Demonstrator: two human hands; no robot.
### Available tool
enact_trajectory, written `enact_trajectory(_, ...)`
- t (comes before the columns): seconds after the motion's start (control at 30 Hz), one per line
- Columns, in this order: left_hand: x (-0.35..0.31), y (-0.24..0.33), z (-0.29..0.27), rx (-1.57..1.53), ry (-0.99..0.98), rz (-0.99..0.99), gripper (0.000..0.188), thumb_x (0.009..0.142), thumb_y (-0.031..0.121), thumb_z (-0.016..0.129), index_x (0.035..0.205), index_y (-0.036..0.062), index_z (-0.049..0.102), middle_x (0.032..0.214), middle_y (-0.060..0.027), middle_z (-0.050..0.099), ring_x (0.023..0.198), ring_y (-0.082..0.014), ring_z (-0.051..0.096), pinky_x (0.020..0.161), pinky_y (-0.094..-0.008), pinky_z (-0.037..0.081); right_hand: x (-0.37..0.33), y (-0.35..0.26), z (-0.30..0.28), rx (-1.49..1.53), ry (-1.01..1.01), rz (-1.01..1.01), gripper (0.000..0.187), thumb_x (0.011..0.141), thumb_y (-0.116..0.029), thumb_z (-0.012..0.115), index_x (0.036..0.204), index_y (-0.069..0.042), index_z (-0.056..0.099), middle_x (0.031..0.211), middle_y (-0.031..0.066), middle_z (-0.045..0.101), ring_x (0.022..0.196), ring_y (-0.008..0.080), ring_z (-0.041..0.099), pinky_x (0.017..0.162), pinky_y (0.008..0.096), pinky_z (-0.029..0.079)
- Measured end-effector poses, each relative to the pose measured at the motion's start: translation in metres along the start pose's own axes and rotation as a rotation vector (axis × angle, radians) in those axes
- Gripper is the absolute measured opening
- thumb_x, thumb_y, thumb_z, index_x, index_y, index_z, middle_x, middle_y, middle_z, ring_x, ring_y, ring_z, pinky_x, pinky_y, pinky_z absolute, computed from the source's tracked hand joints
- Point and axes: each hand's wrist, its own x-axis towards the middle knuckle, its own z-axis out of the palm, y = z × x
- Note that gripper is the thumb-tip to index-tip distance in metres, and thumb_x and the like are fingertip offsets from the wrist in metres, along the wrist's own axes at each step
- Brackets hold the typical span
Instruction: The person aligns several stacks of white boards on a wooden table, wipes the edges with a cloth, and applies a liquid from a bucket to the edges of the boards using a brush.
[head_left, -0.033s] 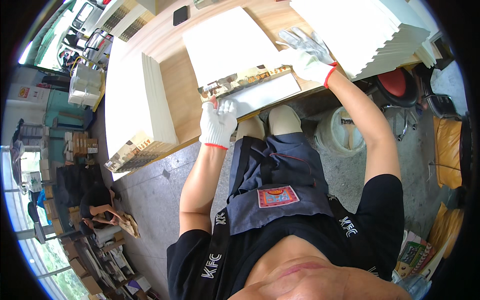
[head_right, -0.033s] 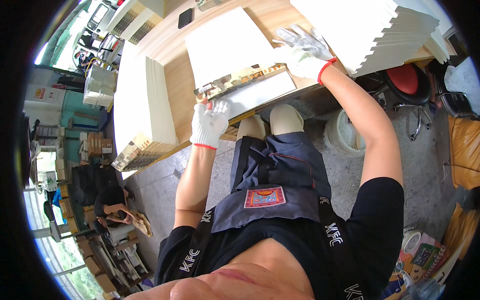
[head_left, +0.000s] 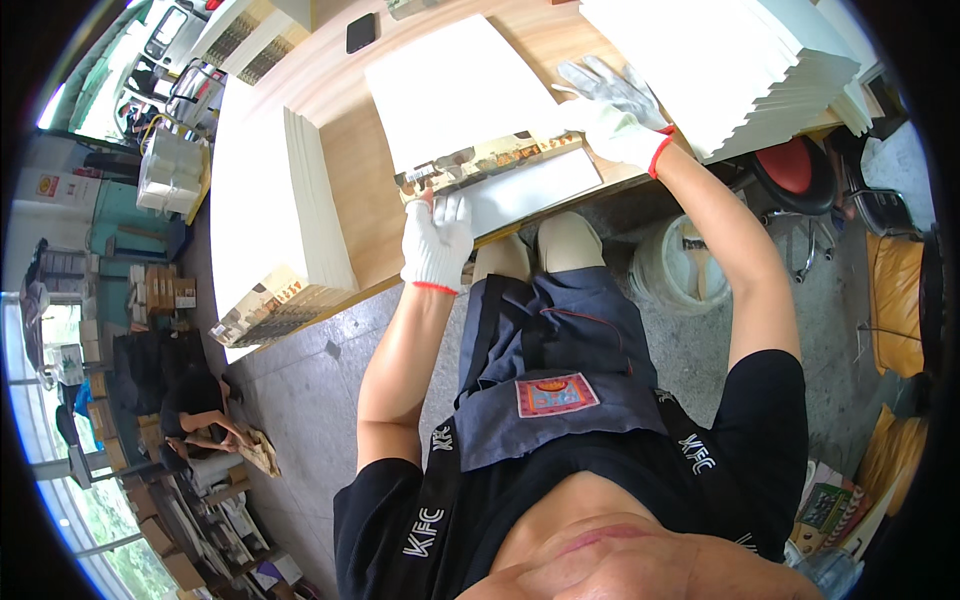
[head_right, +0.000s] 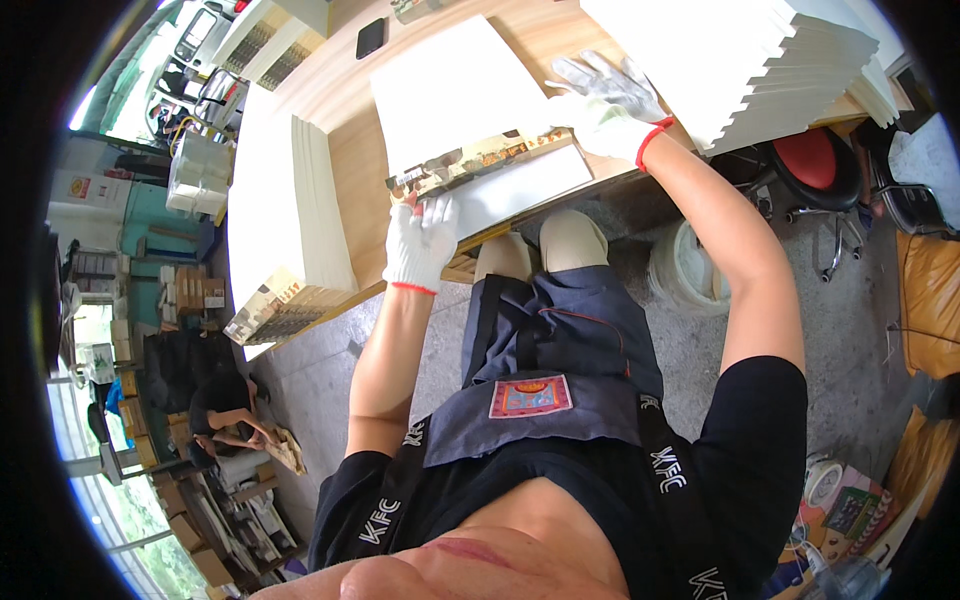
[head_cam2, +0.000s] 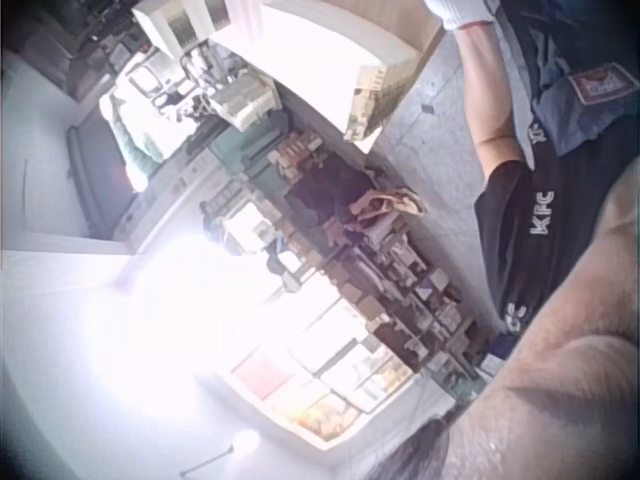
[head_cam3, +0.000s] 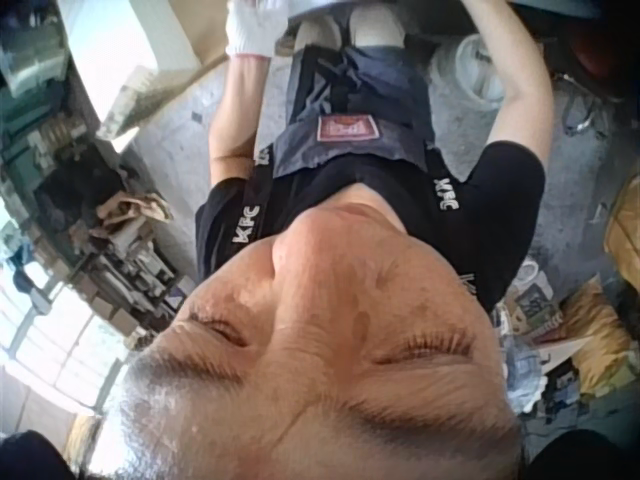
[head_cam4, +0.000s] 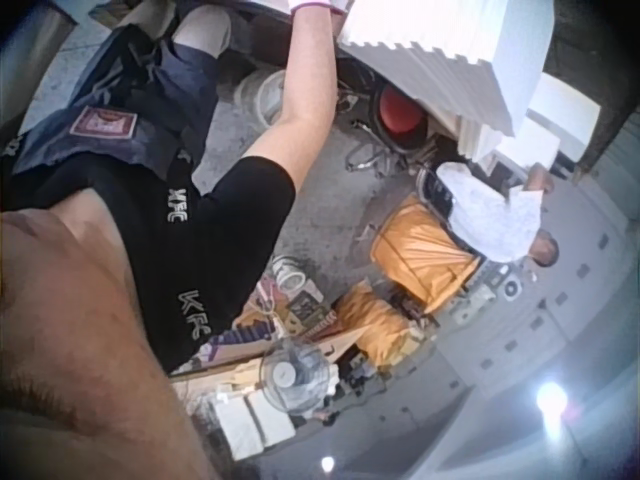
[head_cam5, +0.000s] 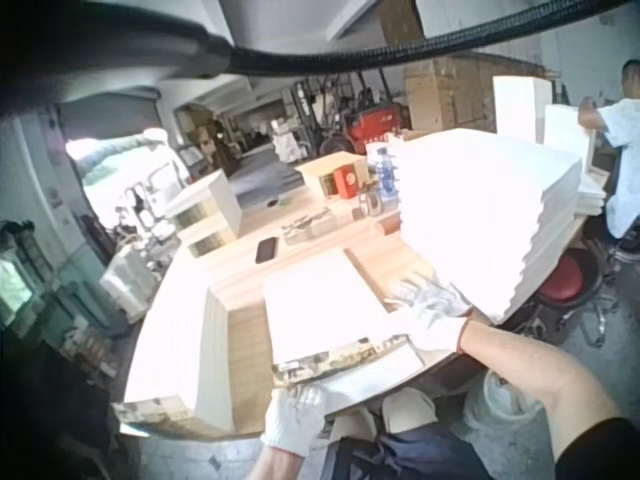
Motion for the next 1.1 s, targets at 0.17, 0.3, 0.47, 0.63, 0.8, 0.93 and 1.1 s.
enact_trajectory(0.17,0.017,0.000,0.023,0.117,-0.044,0.043,0.020,0.093,0.019,0.052,0.109,0.0079,0.051,0.115,-0.0113,0.059,0.113,-0.0310,0.056,0.101,-0.0502,0.049,0.018,-0.006,0.000,0.118,-0.055,0.162,0.040,0.092,-0.039,0.060,0.129,-0.027,0.062,0.154,0.0016,0.038,0.142,0.0191,0.033,0.116,0.0444,0.027)
enact_trajectory(0.3,0.048,0.008,0.007,0.107,-0.085,-0.023,0.016,0.095,0.024,0.047,0.102,0.0115,0.053,0.113,-0.0116,0.062,0.107,-0.0289,0.062,0.084,-0.0478,0.060,0.069,0.020,0.009,1.020,-0.409,0.428,0.050,0.093,-0.051,0.052,0.133,-0.022,0.059,0.141,-0.0022,0.051,0.115,0.0136,0.058,0.105,0.0364,0.036)
enact_trajectory(0.47,0.022,0.033,0.013,0.056,-0.051,-0.100,0.020,0.094,0.019,0.047,0.110,0.0084,0.053,0.117,-0.0146,0.063,0.112,-0.0267,0.062,0.089,-0.0415,0.059,0.104,-0.007,0.020,1.997,-0.505,0.711,0.049,0.098,-0.039,0.053,0.132,-0.003,0.056,0.122,0.0069,0.065,0.101,0.0146,0.066,0.087,0.0283,0.051)
enact_trajectory(0.63,-0.002,0.042,0.016,0.127,0.027,0.110,0.014,0.091,0.016,0.057,0.103,0.0121,0.051,0.108,-0.0078,0.059,0.107,-0.0270,0.060,0.096,-0.0530,0.053,0.112,-0.019,0.034,2.155,-0.625,0.705,0.044,0.103,-0.026,0.044,0.138,-0.001,0.047,0.138,0.0105,0.055,0.118,0.0169,0.057,0.100,0.0282,0.045)
enact_trajectory(0.8,-0.051,0.064,0.007,0.238,-0.222,0.264,0.017,0.091,0.011,0.059,0.107,0.0096,0.053,0.104,-0.0085,0.061,0.097,-0.0249,0.064,0.087,-0.0494,0.058,0.088,-0.015,0.041,1.787,-0.165,0.303,0.039,0.102,-0.019,0.049,0.135,0.002,0.050,0.126,0.0059,0.059,0.114,0.0124,0.056,0.100,0.0285,0.045)
enact_trajectory(0.93,-0.110,0.122,-0.014,0.828,-0.042,0.645,0.036,0.086,0.017,0.068,0.116,0.0013,0.057,0.097,-0.0088,0.063,0.085,-0.0165,0.062,0.072,-0.0299,0.053,0.085,-0.064,0.025,2.005,0.079,-0.081,0.047,0.099,-0.015,0.049,0.142,0.003,0.043,0.137,0.0141,0.053,0.126,0.0220,0.053,0.109,0.0360,0.041)
enact_trajectory(1.1,-0.150,0.235,-0.044,0.732,0.048,1.103,0.036,0.091,0.027,0.066,0.115,0.0004,0.066,0.092,-0.0028,0.065,0.082,-0.0104,0.057,0.073,-0.0269,0.046,0.129,-0.218,-0.004,2.190,0.182,-0.155,0.066,0.082,-0.006,0.046,0.146,-0.003,0.033,0.141,0.0225,0.046,0.133,0.0340,0.042,0.116,0.0431,0.028)
